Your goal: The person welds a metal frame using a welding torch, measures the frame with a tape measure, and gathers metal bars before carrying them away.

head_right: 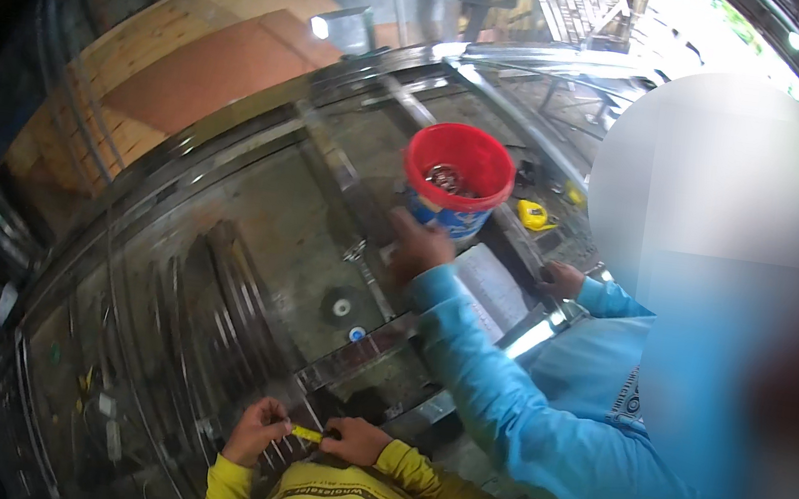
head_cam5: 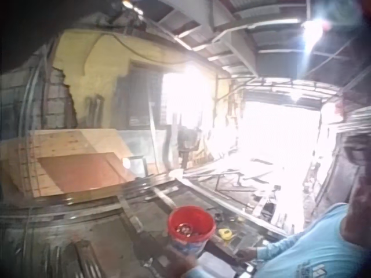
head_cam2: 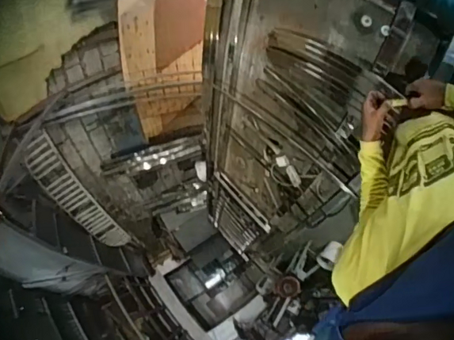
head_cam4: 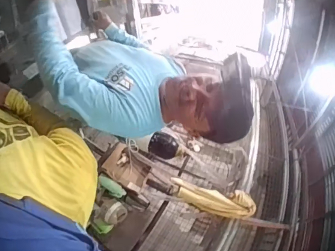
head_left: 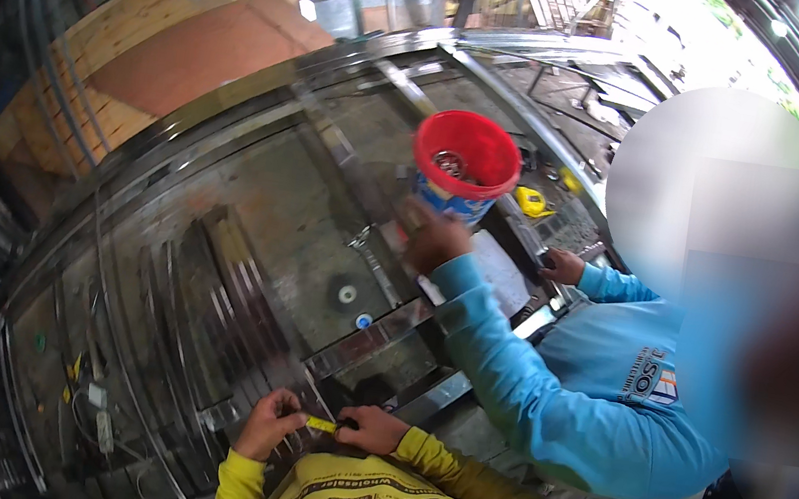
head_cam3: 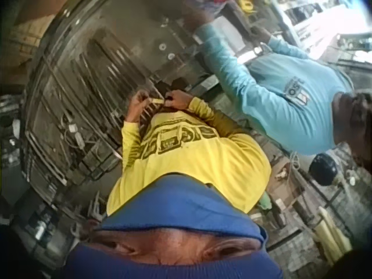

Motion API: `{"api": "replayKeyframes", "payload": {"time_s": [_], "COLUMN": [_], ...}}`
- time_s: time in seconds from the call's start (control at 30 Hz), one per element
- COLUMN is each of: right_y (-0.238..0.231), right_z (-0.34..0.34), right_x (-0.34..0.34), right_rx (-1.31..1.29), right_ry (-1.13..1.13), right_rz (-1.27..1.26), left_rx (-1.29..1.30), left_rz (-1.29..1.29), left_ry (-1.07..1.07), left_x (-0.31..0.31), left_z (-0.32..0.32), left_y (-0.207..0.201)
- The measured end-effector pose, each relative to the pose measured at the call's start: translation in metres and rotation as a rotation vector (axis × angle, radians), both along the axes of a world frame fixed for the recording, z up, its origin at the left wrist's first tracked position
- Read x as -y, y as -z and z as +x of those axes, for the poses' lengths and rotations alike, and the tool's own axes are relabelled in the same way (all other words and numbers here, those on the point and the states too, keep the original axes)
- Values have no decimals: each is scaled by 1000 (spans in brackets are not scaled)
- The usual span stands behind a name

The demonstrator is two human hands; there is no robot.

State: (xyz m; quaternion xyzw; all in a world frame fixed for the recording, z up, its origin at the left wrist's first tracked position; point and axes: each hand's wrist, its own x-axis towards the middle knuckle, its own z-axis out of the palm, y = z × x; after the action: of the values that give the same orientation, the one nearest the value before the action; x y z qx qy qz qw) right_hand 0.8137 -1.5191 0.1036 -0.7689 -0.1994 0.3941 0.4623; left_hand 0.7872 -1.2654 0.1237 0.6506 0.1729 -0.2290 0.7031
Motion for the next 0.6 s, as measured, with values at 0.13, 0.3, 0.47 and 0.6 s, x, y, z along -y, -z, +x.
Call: {"api": "replayKeyframes", "payload": {"time_s": [0.13,0.3,0.47,0.6], "right_y": [6,-5,7,-4], "right_z": [-6,-1,-6,-1], "right_x": [1,-7,-7,-13], "right_rx": [-32,-47,-21,-99], "right_ry": [34,49,84,2], "right_rz": [100,99,74,82], "left_rx": [56,149,198,110], "left_rz": [-34,12,48,-86], "left_ry": [156,248,269,251], "left_x": [12,27,29,20], "left_z": [-1,-15,-15,-18], "left_y": [-7,29,15,21]}}
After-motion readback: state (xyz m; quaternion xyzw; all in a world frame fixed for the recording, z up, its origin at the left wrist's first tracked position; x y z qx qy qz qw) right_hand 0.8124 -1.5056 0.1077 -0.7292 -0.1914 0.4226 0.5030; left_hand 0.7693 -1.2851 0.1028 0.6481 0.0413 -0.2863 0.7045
